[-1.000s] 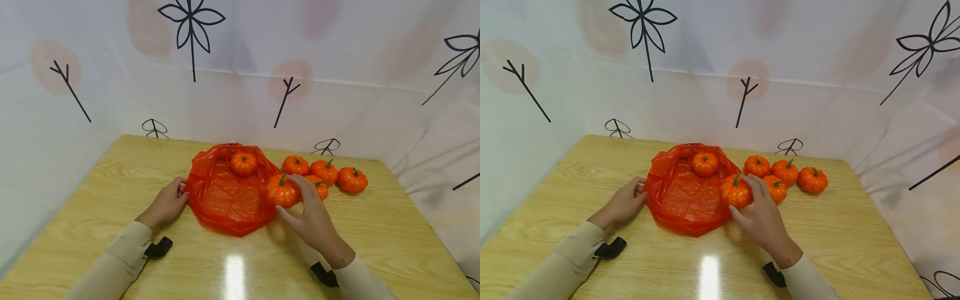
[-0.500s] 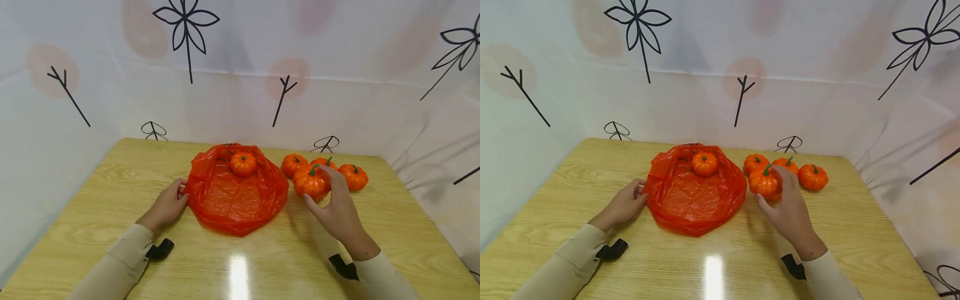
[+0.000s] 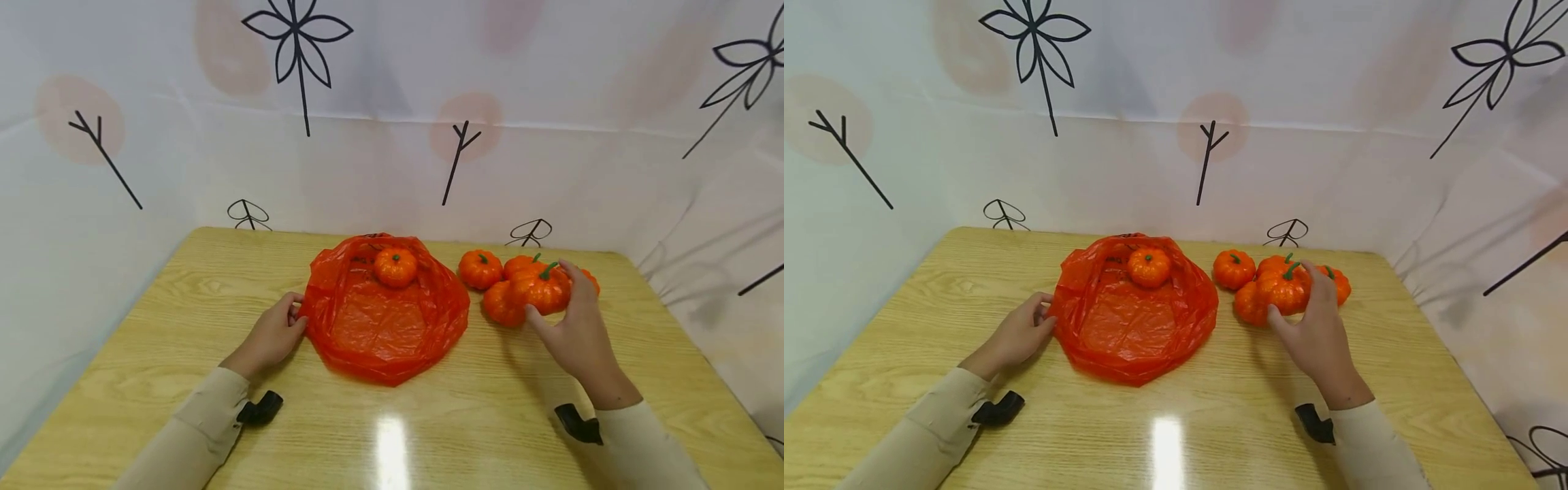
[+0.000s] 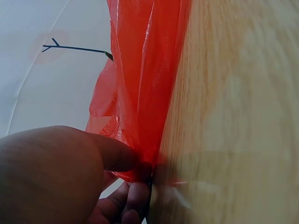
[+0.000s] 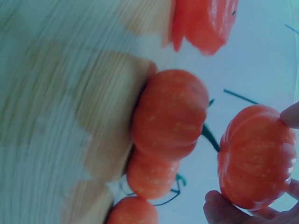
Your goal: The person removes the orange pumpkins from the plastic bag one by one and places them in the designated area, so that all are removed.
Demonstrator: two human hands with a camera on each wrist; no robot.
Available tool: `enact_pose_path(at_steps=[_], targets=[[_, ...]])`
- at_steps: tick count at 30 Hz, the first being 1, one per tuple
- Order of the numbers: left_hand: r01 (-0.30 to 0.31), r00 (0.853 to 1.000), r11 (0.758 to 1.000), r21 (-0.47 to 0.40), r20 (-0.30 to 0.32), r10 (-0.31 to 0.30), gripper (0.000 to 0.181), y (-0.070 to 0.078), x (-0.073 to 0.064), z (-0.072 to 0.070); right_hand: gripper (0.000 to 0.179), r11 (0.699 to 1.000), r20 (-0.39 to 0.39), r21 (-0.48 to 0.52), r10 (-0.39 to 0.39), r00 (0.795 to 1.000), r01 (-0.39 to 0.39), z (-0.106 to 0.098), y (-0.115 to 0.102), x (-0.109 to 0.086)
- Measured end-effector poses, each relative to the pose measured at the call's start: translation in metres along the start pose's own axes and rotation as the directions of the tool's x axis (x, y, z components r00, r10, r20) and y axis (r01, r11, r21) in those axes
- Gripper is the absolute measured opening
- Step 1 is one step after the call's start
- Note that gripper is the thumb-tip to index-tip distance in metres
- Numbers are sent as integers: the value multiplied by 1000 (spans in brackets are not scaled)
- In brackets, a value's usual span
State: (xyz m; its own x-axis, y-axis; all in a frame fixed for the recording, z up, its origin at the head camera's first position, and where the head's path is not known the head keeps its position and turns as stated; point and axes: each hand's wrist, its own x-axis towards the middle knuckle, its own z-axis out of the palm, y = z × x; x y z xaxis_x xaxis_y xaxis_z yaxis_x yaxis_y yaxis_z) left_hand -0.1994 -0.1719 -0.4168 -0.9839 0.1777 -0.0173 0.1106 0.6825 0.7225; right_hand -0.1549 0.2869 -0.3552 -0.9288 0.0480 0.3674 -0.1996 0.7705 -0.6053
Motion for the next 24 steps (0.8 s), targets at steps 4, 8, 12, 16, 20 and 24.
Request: enact_pose_path(at_steps=[4,8,12,16,20,24], targets=[[4,1000,1000,0,-2,-4,32,0,-1,0,87,1000,1,-14,28,1000,-28,-4,7,2],[-3,1000,1000,-1,-2,3,31,0,-2,0,88,998,-1,-37,49,999,-49,-9,13,3],[2,1000,1000,-3,1,-2,31,0,-2,0,86,997,-10,-53,59,998,-59,-13,17,3],[6,1000,1000,-3,0,-6,31,-1,-2,1,84,995,-20,-64,73,997,-75,-15,20,5],[1,1000,1000,-2,-1,-1,30,-2,-1,0,85,991,-18,-84,103,995,-104,-17,24,6],[-2,1000,1000,3,-1,2,30,-1,-1,0,85,982,-2,-124,143,990,-142,-19,27,6]])
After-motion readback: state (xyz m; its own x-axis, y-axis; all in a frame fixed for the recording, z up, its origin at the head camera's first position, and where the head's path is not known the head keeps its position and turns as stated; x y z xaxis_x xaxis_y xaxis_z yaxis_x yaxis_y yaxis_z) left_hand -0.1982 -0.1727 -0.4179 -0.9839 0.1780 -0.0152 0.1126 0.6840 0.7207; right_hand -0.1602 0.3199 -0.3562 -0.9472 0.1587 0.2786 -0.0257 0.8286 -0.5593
